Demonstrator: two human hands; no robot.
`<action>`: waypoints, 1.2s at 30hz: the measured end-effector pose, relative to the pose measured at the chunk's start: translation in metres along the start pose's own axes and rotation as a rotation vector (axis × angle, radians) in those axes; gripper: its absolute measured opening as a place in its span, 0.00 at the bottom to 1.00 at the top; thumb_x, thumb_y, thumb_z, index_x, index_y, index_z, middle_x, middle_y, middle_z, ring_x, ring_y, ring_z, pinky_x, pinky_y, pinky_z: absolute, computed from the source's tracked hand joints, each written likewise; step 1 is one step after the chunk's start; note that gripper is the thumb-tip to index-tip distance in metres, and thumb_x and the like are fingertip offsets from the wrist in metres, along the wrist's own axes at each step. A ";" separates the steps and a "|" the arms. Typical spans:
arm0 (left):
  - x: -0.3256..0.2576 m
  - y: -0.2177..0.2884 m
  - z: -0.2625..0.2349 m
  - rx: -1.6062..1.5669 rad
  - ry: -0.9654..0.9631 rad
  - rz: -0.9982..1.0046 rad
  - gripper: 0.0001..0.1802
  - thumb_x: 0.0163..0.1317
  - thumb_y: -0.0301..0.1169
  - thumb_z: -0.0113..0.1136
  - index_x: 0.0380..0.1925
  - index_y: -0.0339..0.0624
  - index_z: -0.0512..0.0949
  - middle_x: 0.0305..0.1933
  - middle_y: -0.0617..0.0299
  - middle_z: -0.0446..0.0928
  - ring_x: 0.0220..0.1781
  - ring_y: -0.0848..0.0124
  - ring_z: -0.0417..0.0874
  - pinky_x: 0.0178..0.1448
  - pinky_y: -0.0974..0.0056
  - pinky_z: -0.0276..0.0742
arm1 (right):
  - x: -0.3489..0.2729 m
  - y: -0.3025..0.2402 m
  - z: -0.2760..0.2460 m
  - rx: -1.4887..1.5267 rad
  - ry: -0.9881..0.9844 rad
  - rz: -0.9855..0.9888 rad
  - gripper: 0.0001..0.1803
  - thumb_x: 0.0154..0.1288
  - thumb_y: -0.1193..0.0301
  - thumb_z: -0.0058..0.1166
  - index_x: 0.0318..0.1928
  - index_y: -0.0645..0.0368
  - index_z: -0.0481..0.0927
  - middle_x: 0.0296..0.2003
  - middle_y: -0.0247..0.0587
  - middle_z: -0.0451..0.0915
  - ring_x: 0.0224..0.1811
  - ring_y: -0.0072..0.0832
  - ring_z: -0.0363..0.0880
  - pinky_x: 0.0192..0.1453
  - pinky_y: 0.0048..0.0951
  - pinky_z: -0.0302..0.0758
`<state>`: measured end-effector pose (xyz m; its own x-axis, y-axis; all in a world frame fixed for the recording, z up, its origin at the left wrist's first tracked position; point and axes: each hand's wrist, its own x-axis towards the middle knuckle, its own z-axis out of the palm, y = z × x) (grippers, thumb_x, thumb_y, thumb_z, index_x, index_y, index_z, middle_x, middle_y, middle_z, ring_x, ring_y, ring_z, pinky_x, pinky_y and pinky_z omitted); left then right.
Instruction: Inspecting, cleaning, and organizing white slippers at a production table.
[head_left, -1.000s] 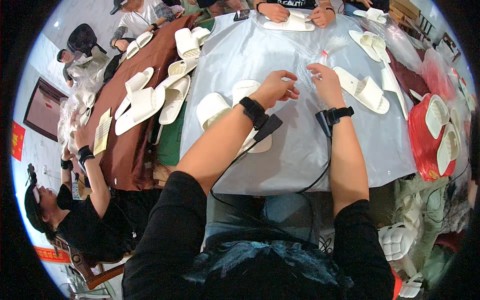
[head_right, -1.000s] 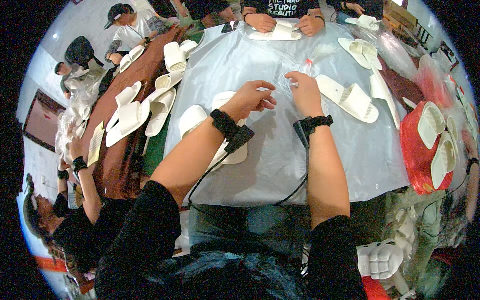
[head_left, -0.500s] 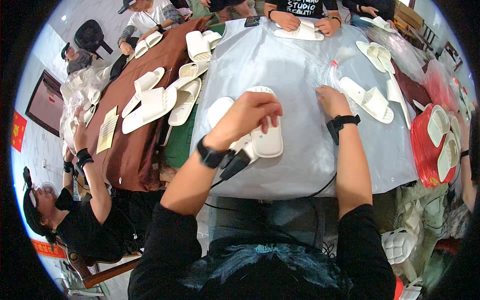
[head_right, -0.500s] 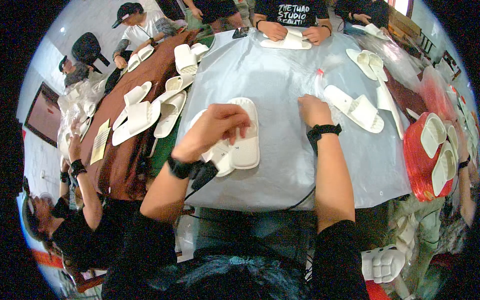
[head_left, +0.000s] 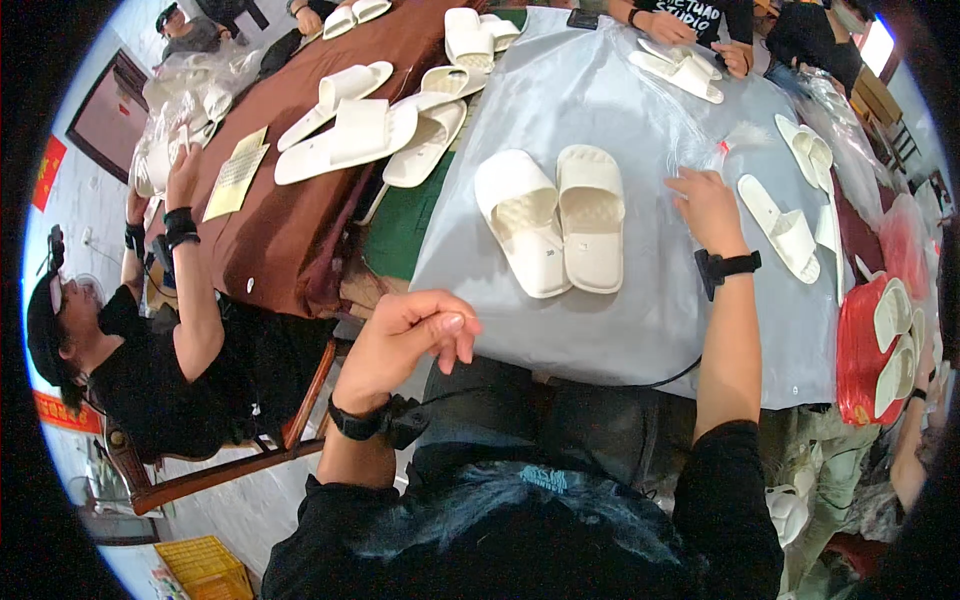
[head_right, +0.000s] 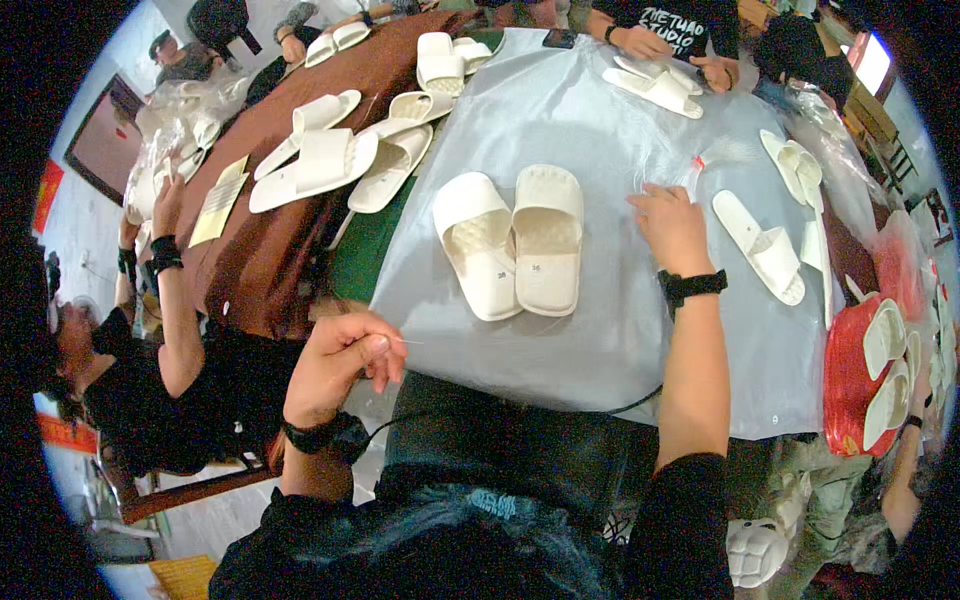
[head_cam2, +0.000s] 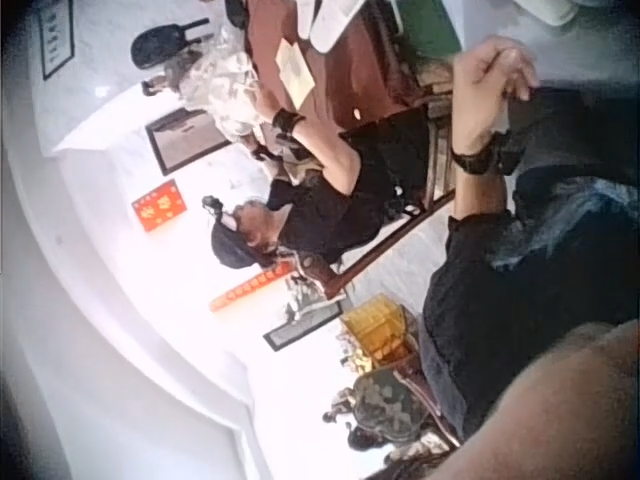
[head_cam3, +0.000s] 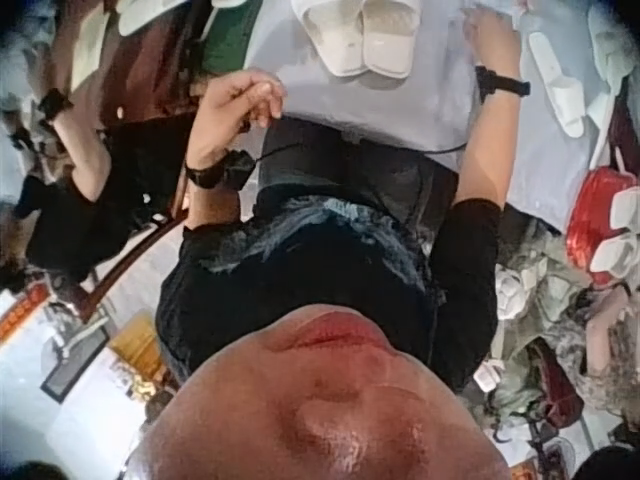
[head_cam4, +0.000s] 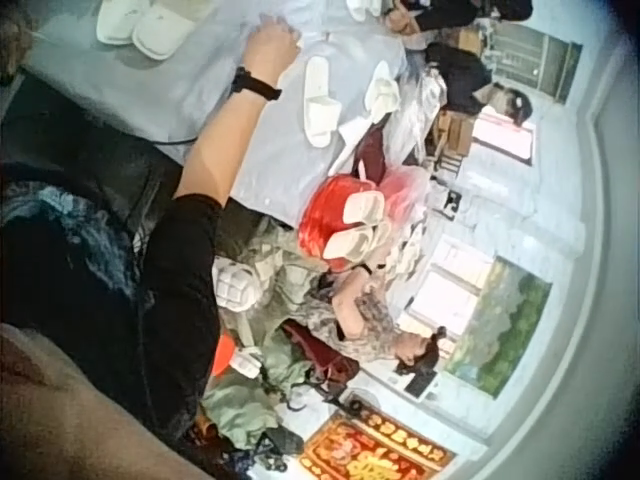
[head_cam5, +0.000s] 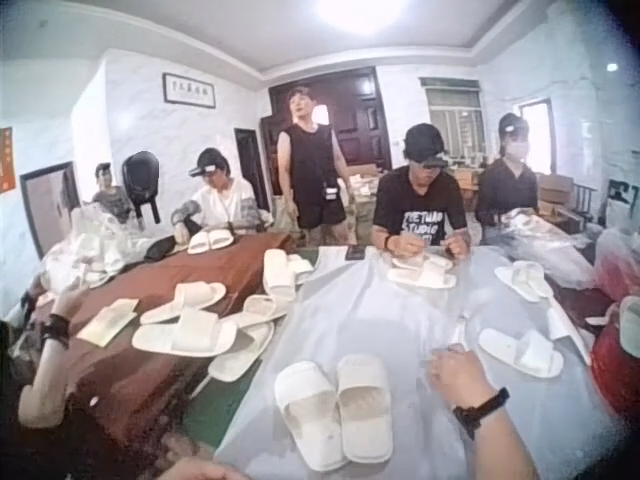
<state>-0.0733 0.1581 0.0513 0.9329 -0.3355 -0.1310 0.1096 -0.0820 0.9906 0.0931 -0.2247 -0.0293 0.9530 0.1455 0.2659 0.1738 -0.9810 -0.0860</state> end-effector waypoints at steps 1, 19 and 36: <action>-0.006 -0.001 -0.003 -0.010 0.000 -0.007 0.12 0.69 0.31 0.52 0.34 0.35 0.80 0.25 0.60 0.79 0.22 0.77 0.76 0.25 0.75 0.68 | 0.000 0.007 0.005 -0.003 -0.216 0.058 0.20 0.56 0.75 0.58 0.51 0.47 0.82 0.53 0.38 0.79 0.53 0.43 0.76 0.54 0.42 0.75; 0.005 -0.034 -0.009 0.052 -0.020 -0.041 0.12 0.72 0.30 0.48 0.38 0.33 0.79 0.27 0.62 0.78 0.27 0.76 0.77 0.33 0.73 0.73 | -0.108 -0.141 -0.054 0.939 -0.243 -0.345 0.11 0.65 0.76 0.54 0.47 0.62 0.82 0.39 0.41 0.83 0.33 0.25 0.79 0.35 0.24 0.74; -0.005 -0.044 -0.015 0.073 0.040 0.005 0.10 0.70 0.25 0.49 0.39 0.32 0.79 0.27 0.64 0.77 0.28 0.78 0.75 0.35 0.73 0.72 | -0.147 -0.156 -0.068 0.635 0.008 -0.188 0.11 0.49 0.81 0.59 0.35 0.59 0.78 0.35 0.44 0.76 0.30 0.38 0.76 0.31 0.34 0.73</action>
<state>-0.0773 0.1771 0.0087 0.9465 -0.2984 -0.1228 0.0809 -0.1489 0.9855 -0.0910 -0.1016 0.0107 0.8904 0.3037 0.3390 0.4524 -0.6724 -0.5859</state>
